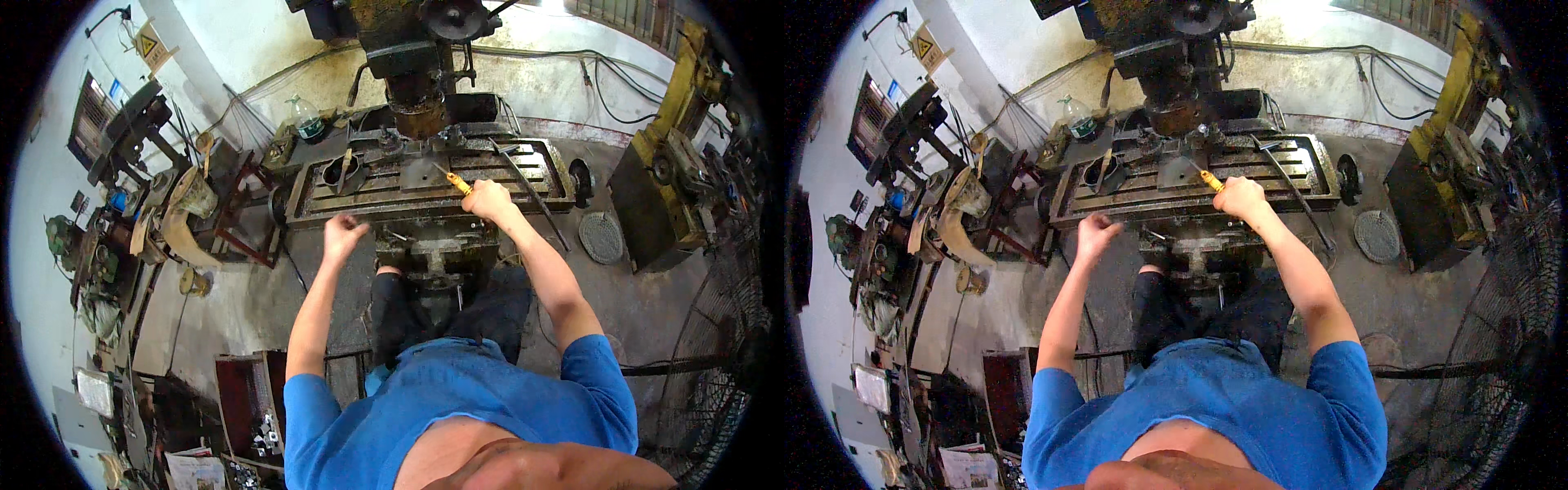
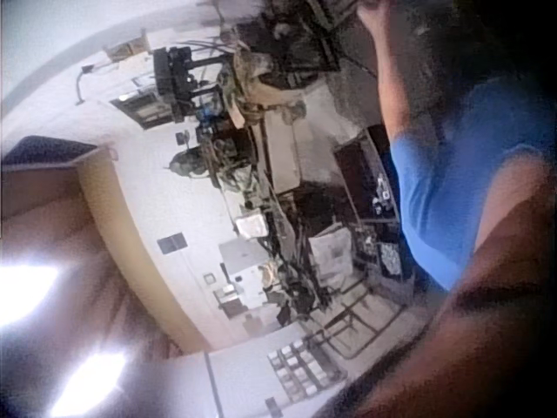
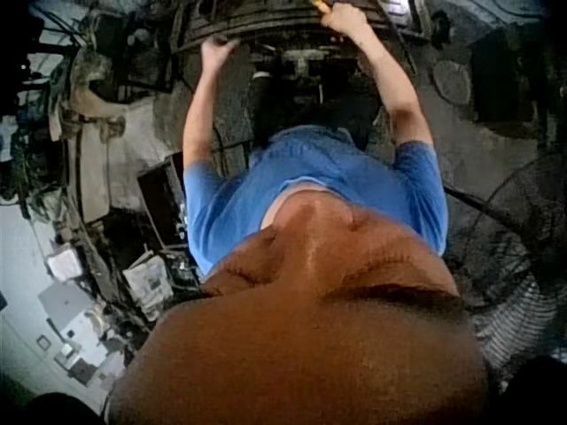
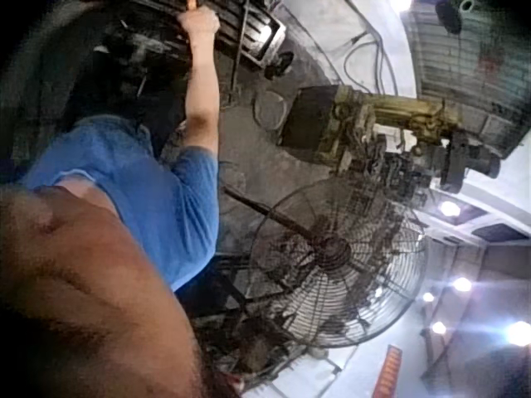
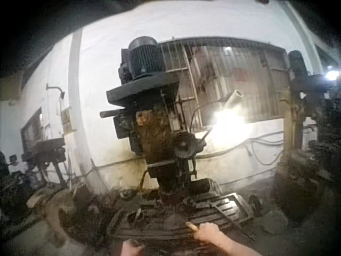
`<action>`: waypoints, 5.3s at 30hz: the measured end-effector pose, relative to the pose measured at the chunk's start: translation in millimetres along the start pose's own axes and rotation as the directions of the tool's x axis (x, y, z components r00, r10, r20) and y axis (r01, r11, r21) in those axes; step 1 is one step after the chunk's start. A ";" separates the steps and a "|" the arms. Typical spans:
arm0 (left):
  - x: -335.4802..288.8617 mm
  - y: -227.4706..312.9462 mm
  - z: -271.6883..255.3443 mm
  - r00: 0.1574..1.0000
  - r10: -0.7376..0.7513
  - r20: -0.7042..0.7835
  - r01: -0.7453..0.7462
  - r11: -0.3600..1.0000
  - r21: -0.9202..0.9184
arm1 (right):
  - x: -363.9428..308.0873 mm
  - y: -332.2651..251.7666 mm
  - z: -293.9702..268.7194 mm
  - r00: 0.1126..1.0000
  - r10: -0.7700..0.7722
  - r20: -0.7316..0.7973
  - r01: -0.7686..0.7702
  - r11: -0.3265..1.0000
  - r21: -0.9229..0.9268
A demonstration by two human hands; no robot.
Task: The person operates a milling machine and uses a handheld air blower to clear metal shavings from the machine table and a metal workpiece. They pick up small metal components from a container and place them onto the workstation.
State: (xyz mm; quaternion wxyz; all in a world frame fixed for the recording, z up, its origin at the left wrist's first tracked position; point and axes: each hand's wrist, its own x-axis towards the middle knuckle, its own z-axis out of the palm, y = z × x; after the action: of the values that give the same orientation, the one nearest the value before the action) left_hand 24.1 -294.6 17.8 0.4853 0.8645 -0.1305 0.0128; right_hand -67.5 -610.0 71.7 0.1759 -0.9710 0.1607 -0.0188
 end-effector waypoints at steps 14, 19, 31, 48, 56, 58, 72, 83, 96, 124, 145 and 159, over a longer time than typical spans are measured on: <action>122.1 54.2 133.8 0.940 0.337 0.054 -0.312 0.785 0.535 | -2.7 45.5 -14.1 0.937 -0.310 -0.163 0.350 0.830 0.435; 126.6 60.3 128.3 0.915 0.354 0.195 -0.403 0.758 0.513 | 0.8 92.2 40.0 0.979 -0.196 -0.064 0.174 0.615 0.769; 153.8 56.1 148.6 0.864 0.429 0.262 -0.503 0.738 0.450 | -19.5 98.3 90.3 0.993 0.120 0.004 -0.113 0.927 0.358; 189.0 52.2 174.1 0.969 0.220 0.111 -0.246 0.866 0.435 | 28.1 58.4 -348.5 0.401 -0.274 -0.874 0.916 0.089 0.392; 188.4 49.5 170.6 0.981 0.177 0.086 -0.196 0.889 0.413 | -14.1 80.8 -258.0 0.229 -0.328 -0.917 0.949 0.287 0.134; 188.7 47.7 167.8 0.986 0.141 0.094 -0.168 0.894 0.415 | -20.7 73.5 -230.7 0.248 -0.301 -0.921 0.935 0.324 0.146; 186.0 45.7 165.6 0.989 0.148 0.022 -0.143 0.893 0.427 | -20.7 74.5 -194.2 0.275 -0.200 -0.940 0.881 0.444 0.163; 185.7 50.7 172.1 0.988 0.152 0.022 -0.147 0.895 0.422 | -26.1 70.7 -186.8 0.263 -0.137 -0.955 0.838 0.523 0.155; 118.8 16.9 21.6 0.848 0.460 -0.265 -0.278 0.810 0.516 | -28.8 71.7 -181.9 0.253 -0.171 -0.952 0.877 0.456 0.151; 88.8 -16.6 -89.0 0.910 0.415 0.012 -0.307 0.653 0.692 | -22.3 82.9 -194.6 0.278 -0.241 -0.930 0.923 0.336 0.189; 71.0 5.9 -15.9 0.998 -0.038 -0.047 0.027 0.975 -0.219 | -23.6 83.3 -194.0 0.266 -0.224 -0.937 0.915 0.365 0.172; 136.1 29.1 138.5 0.973 0.113 -0.202 -0.121 0.992 -0.030 | -28.3 73.7 -175.8 0.284 -0.158 -0.946 0.883 0.427 0.194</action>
State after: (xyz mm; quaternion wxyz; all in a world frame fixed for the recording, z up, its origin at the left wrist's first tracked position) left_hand 134.1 -454.7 -10.9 0.5122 0.8393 -0.1322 0.1253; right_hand -133.1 -725.3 211.4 0.4159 -0.6647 -0.1720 -0.5963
